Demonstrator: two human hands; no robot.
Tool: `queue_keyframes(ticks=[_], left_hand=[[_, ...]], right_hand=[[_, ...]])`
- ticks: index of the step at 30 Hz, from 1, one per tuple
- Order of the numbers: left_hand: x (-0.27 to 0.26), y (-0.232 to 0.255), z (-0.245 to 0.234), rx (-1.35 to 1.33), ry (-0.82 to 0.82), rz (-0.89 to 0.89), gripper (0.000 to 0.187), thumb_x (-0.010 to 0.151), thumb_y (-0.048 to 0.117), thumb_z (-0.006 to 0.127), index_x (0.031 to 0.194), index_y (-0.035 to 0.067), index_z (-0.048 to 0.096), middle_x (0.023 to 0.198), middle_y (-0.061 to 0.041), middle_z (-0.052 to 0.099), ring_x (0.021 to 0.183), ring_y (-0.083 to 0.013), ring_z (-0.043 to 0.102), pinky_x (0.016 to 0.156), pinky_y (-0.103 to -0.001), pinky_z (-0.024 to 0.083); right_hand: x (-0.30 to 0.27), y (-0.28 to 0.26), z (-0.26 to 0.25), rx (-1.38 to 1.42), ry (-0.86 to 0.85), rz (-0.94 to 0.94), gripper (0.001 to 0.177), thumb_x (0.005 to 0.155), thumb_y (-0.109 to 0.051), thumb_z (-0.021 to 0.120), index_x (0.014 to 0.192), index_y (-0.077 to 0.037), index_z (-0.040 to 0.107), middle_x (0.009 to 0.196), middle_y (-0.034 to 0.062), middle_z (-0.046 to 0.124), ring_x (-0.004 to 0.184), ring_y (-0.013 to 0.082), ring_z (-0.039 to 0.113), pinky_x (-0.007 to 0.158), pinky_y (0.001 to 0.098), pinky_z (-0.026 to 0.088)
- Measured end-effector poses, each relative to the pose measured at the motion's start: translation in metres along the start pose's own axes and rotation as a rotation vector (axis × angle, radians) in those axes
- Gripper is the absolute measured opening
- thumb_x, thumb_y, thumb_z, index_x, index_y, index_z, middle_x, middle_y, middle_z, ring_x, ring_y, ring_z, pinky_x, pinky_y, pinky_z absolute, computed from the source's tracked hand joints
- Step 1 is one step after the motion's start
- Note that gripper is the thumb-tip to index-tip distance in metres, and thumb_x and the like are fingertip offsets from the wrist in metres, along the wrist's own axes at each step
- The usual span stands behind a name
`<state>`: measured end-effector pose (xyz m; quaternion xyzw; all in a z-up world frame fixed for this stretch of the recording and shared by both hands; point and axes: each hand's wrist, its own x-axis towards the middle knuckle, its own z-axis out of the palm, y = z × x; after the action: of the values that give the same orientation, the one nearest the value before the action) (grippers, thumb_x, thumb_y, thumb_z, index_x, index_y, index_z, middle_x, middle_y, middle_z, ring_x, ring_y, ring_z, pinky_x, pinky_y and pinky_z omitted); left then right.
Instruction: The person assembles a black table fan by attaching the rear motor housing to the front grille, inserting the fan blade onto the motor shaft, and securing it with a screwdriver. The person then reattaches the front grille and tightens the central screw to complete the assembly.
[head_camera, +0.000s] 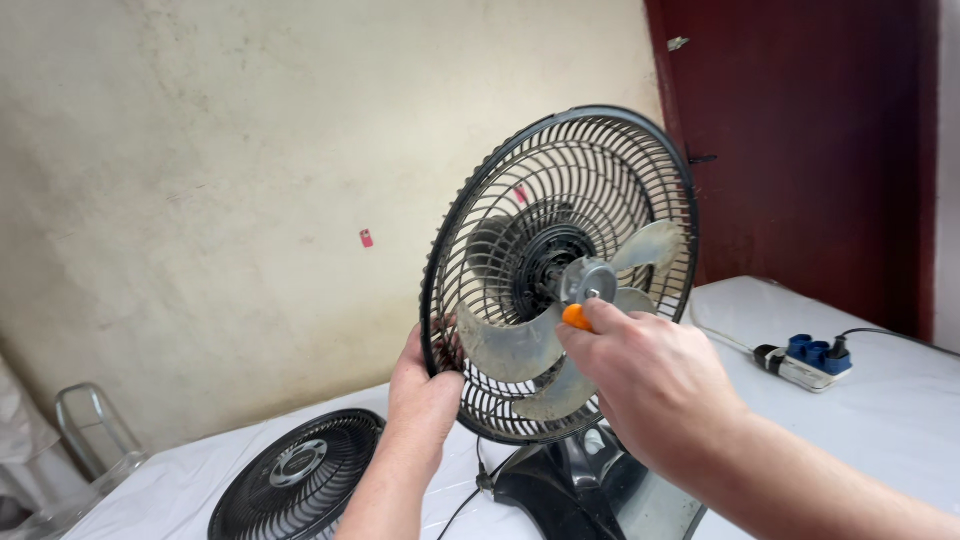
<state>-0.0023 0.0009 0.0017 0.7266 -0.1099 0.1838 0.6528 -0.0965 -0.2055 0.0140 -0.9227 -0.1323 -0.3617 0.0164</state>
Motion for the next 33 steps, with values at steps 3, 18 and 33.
queue_keyframes(ticks=[3,18,33], left_hand=[[-0.005,-0.004,0.007,0.046,0.100,-0.007,0.058,0.075,-0.016,0.046,0.123,0.011,0.064,0.107,-0.004,0.073,0.101,-0.0162,0.065,0.093,-0.028,0.047],[0.052,-0.017,-0.035,0.030,0.123,-0.024,0.058,0.067,-0.018,0.053,0.119,0.002,0.068,0.107,-0.011,0.074,0.096,-0.0221,0.069,0.084,-0.034,0.052],[-0.039,0.040,0.017,0.650,0.589,0.840,0.049,0.079,0.007,0.073,0.123,-0.001,0.053,0.117,-0.020,0.055,0.114,-0.0331,0.052,0.101,-0.046,0.043]], right_hand=[[-0.014,-0.008,0.026,0.391,0.196,0.164,0.058,0.084,-0.006,0.065,0.140,-0.006,0.053,0.116,0.0145,0.065,0.072,0.0313,0.070,0.062,0.0431,0.057],[-0.058,0.071,0.093,0.976,-0.495,0.987,0.051,0.092,-0.046,0.071,0.129,-0.011,0.065,0.078,0.0129,0.061,0.065,0.0197,0.057,0.057,0.0337,0.049],[0.056,0.176,-0.004,0.145,-0.223,0.269,0.045,0.089,-0.056,0.064,0.110,-0.019,0.078,0.086,0.0013,0.075,0.079,0.0154,0.072,0.071,0.0329,0.063]])
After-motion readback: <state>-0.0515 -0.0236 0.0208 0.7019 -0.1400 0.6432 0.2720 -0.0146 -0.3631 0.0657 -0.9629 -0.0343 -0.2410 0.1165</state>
